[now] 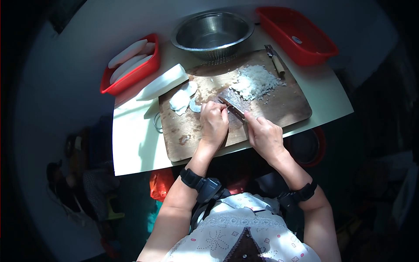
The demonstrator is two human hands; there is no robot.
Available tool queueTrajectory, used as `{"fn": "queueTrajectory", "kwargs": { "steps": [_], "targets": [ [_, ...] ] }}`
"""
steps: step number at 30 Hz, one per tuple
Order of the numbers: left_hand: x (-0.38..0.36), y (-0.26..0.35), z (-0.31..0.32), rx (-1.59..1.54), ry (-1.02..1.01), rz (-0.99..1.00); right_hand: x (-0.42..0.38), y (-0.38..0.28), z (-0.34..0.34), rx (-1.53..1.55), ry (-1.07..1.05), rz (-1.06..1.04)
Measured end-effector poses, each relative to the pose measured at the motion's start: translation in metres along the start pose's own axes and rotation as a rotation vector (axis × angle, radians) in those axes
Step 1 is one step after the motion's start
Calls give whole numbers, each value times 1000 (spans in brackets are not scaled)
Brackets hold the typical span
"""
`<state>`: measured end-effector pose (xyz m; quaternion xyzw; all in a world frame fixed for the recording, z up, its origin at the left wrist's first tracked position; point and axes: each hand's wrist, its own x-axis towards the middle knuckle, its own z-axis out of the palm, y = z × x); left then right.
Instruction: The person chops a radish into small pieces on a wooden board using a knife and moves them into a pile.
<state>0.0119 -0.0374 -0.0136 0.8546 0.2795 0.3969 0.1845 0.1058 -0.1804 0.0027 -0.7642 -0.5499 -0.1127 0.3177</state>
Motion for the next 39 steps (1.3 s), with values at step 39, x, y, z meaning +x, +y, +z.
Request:
{"fn": "queueTrajectory", "kwargs": {
  "steps": [39],
  "targets": [
    [-1, 0, -5, -43, -13, -36, -1, -4, -4, 17, -30, 17]
  ]
}}
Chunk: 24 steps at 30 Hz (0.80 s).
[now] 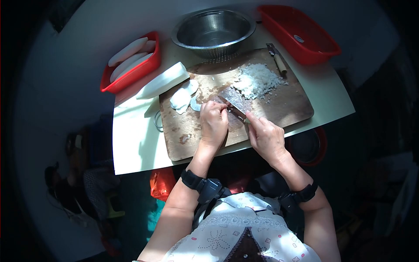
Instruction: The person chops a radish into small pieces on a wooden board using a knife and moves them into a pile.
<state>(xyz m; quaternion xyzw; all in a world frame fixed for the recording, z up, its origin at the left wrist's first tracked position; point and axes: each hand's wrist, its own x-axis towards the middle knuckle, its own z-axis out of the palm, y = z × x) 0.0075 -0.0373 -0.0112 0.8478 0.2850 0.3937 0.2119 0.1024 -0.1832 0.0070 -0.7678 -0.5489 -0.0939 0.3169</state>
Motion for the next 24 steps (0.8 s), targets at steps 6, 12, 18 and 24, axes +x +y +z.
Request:
{"fn": "queueTrajectory", "kwargs": {
  "steps": [6, 12, 18, 24],
  "targets": [
    [0, 0, 0, 4, -3, 16, 2, -1, 4, -43, -11, -27],
    [-1, -4, 3, 29, 58, 30, 8, 1, 13, 5, 22, 42],
    [-3, -5, 5, 83, 81, -11, 1, 2, 3, 41, 7, 13],
    [-2, -5, 4, 62, 72, 11, 0, 0, 2, 14, -3, -17]
  ]
}}
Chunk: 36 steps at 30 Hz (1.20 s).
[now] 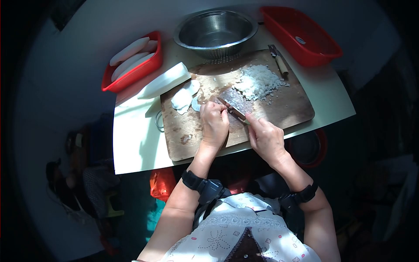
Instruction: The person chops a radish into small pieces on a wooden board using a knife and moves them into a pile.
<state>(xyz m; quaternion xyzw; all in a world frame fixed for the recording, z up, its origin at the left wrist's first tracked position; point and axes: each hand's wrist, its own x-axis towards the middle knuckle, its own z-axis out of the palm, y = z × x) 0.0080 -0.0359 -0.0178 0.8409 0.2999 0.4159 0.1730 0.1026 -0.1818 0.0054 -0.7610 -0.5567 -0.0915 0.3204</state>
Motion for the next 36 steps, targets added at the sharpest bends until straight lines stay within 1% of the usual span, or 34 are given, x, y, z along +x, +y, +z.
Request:
{"fn": "queueTrajectory", "kwargs": {
  "steps": [3, 8, 11, 14, 15, 17, 18, 21, 22, 25, 26, 29, 31, 33, 36],
  "targets": [
    [-1, -1, 0, -10, -40, -19, 1, -1, 1, -10, 4, -18],
    [0, 0, -2, -8, -50, -15, 3, -3, 7, -43, -17, -44],
    [-1, 0, -1, -11, -66, -10, 6, -3, 7, -7, -33, 28],
    [0, -2, -2, -15, -62, 29, 8, 5, 10, 40, 15, 160],
    [1, -3, -2, -16, -57, 47, 8, 8, 10, 81, 43, 165],
    [2, -3, -2, -119, -10, 14, 8, 12, 9, 159, 102, 174],
    [3, -3, -1, -173, 13, -2, 8, 10, 6, 176, 89, 200],
    [6, -4, -7, -102, 173, 72, 1, -2, 5, 214, 89, 197],
    [6, -3, -10, -84, 166, 46, 1, -7, 2, 243, 81, 156],
    [9, 1, -10, -17, 282, -20, -1, -7, 1, 201, -28, 57],
    [9, 1, -11, 19, 291, -42, -1, -6, 1, 124, -10, 20],
    [9, 1, -12, 15, 288, -34, 7, 7, 1, -62, 21, 73],
    [8, 0, -11, 2, 266, -16, 11, 20, 1, -123, 73, 144],
    [7, 1, -10, 16, 226, 4, 15, 31, -1, -126, 86, 208],
    [7, 2, -12, 23, 198, 43, 21, 34, -5, 46, 190, 262]
  ]
}}
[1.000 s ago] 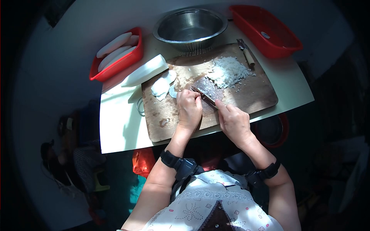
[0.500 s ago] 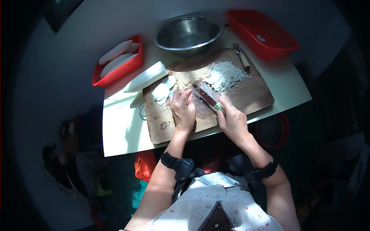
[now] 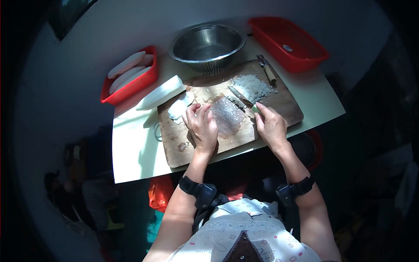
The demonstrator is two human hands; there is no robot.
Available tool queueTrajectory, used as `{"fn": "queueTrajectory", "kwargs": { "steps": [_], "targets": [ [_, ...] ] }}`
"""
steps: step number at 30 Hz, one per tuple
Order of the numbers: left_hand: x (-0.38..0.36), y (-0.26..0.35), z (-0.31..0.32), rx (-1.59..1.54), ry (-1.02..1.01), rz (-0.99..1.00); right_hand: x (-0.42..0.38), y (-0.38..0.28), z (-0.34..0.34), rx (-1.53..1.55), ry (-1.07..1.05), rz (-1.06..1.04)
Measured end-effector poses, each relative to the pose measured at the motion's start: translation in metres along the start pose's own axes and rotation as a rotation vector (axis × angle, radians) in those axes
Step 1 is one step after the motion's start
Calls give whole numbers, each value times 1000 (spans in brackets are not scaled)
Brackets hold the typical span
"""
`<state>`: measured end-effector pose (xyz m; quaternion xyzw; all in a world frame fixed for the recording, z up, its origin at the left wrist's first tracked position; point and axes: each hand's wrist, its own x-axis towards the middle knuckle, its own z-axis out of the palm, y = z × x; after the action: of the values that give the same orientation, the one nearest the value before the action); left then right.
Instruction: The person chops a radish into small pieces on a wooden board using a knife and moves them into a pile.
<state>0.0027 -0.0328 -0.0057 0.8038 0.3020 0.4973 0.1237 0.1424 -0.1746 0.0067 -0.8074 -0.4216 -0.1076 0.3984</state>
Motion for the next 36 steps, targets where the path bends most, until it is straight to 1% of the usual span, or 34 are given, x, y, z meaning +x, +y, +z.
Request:
{"fn": "queueTrajectory", "kwargs": {
  "steps": [3, 4, 5, 7, 8, 11, 12, 15, 16, 19, 20, 23, 24, 27, 28, 29, 31, 34, 35, 36],
  "targets": [
    [2, -11, -7, 111, -185, -22, 1, 3, 3, 75, 53, -17],
    [7, -14, -16, 178, -279, -68, 0, 2, 0, 46, -41, 12],
    [15, -20, -22, 194, -329, -94, 0, 2, 0, 53, -61, 12],
    [29, -22, -32, 152, -374, 4, -2, 1, 0, 67, -100, 18],
    [33, -17, -28, 53, -433, -74, -2, 2, 2, 80, -76, 15],
    [40, 3, -4, 16, -543, 47, -1, 9, 13, 168, 16, 27],
    [42, 6, 7, -43, -505, 61, 0, 13, 17, 215, 86, 20],
    [46, 17, 26, 81, -415, 160, 0, 19, 16, 240, 68, 157],
    [44, 21, 31, 100, -426, 141, 1, 16, 11, 263, 40, 162],
    [38, 19, 43, 191, -418, 175, 0, 19, 13, 270, 50, 129],
    [34, 15, 48, 224, -382, 212, 0, 19, 13, 262, 62, 115],
    [32, 16, 49, 207, -422, 153, -2, 18, 13, 256, 63, 112],
    [31, 16, 47, 203, -399, 180, -3, 19, 14, 260, 66, 106],
    [33, 14, 52, 242, -506, 40, -2, 21, 16, 261, 77, 87],
    [33, 12, 53, 254, -482, 84, -3, 21, 16, 257, 80, 83],
    [33, 9, 54, 234, -484, 76, -3, 20, 16, 252, 80, 77],
    [37, 2, 54, 193, -488, 58, -4, 20, 15, 240, 71, 83],
    [44, -3, 40, 107, -550, -17, -3, 19, 14, 233, 83, 54],
    [44, -6, 35, 86, -543, 33, -3, 19, 14, 235, 91, 39],
    [42, -9, 30, 65, -535, 81, -5, 19, 13, 214, 53, 0]
  ]
}}
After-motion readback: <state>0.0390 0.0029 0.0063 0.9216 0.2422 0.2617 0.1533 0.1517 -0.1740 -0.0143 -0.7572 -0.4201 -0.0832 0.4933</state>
